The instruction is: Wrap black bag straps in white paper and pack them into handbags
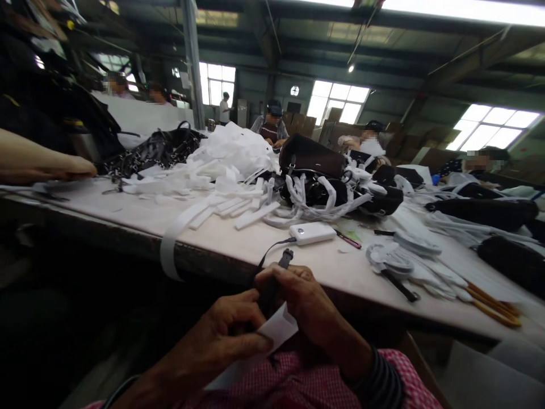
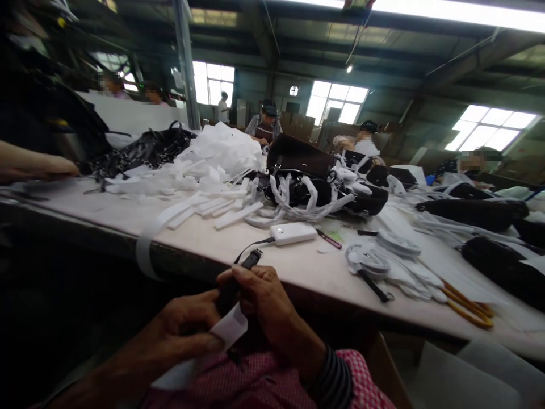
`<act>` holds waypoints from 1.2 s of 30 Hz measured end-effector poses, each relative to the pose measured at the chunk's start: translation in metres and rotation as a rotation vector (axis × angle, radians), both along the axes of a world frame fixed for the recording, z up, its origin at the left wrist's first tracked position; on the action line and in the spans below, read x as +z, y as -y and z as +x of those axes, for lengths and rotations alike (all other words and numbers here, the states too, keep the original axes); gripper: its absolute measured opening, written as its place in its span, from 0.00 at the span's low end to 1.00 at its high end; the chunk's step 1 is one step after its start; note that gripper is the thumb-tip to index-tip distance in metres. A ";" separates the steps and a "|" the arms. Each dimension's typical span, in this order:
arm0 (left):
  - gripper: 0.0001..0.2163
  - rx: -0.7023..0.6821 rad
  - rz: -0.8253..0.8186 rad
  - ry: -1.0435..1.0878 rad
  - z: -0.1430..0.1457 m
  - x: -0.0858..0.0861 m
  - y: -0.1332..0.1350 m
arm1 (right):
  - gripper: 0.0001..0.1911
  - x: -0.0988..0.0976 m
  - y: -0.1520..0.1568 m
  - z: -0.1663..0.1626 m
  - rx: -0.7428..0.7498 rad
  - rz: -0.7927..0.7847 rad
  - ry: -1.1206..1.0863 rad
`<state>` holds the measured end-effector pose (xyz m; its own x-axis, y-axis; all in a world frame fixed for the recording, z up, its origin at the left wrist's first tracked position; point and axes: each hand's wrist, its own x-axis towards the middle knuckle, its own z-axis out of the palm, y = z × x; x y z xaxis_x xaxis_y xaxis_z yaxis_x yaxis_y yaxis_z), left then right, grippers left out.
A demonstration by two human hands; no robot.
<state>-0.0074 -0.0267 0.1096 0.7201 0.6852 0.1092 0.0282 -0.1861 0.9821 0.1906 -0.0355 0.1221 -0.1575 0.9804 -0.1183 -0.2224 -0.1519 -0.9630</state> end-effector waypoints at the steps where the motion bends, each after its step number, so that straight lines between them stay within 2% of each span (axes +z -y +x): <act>1: 0.09 -0.039 -0.064 0.009 -0.002 -0.006 0.000 | 0.23 0.003 -0.003 0.003 0.007 0.015 -0.048; 3: 0.11 -0.094 -0.139 -0.019 -0.007 -0.016 -0.002 | 0.20 0.008 -0.008 0.010 -0.030 0.060 -0.156; 6: 0.12 -0.080 -0.137 -0.028 -0.010 -0.024 -0.005 | 0.16 0.008 -0.011 0.014 -0.093 0.088 -0.255; 9: 0.13 -0.039 -0.130 0.071 -0.005 -0.028 -0.007 | 0.12 0.003 -0.012 0.008 -0.041 0.064 -0.254; 12: 0.13 -0.061 -0.158 0.093 0.002 -0.031 -0.007 | 0.11 0.004 -0.014 0.000 0.013 0.086 -0.242; 17: 0.13 -0.075 -0.209 0.041 -0.003 -0.040 -0.002 | 0.13 0.009 -0.019 0.000 -0.047 0.083 -0.135; 19: 0.12 -0.038 -0.156 -0.014 -0.009 -0.041 0.000 | 0.12 0.005 -0.018 0.001 -0.009 0.062 -0.081; 22: 0.11 -0.014 -0.100 -0.070 -0.018 -0.038 0.000 | 0.14 -0.001 -0.016 0.001 0.128 0.045 -0.017; 25: 0.09 0.038 -0.040 -0.071 -0.025 -0.033 -0.003 | 0.17 0.000 -0.013 0.001 0.197 0.097 0.086; 28: 0.09 0.220 0.048 -0.072 -0.036 -0.034 -0.007 | 0.17 0.010 -0.013 0.007 0.117 0.164 0.188; 31: 0.10 0.373 0.091 -0.079 -0.052 -0.046 -0.008 | 0.15 0.026 -0.014 0.017 -0.030 0.210 0.152; 36: 0.10 0.434 -0.020 -0.052 -0.069 -0.076 -0.004 | 0.09 0.058 -0.014 0.021 -0.162 0.370 0.065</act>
<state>-0.0765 -0.0230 0.0335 0.3692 0.9271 0.0640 0.1490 -0.1271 0.9806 0.2116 -0.0213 0.1799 -0.0017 0.9701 0.2426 -0.1520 0.2395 -0.9589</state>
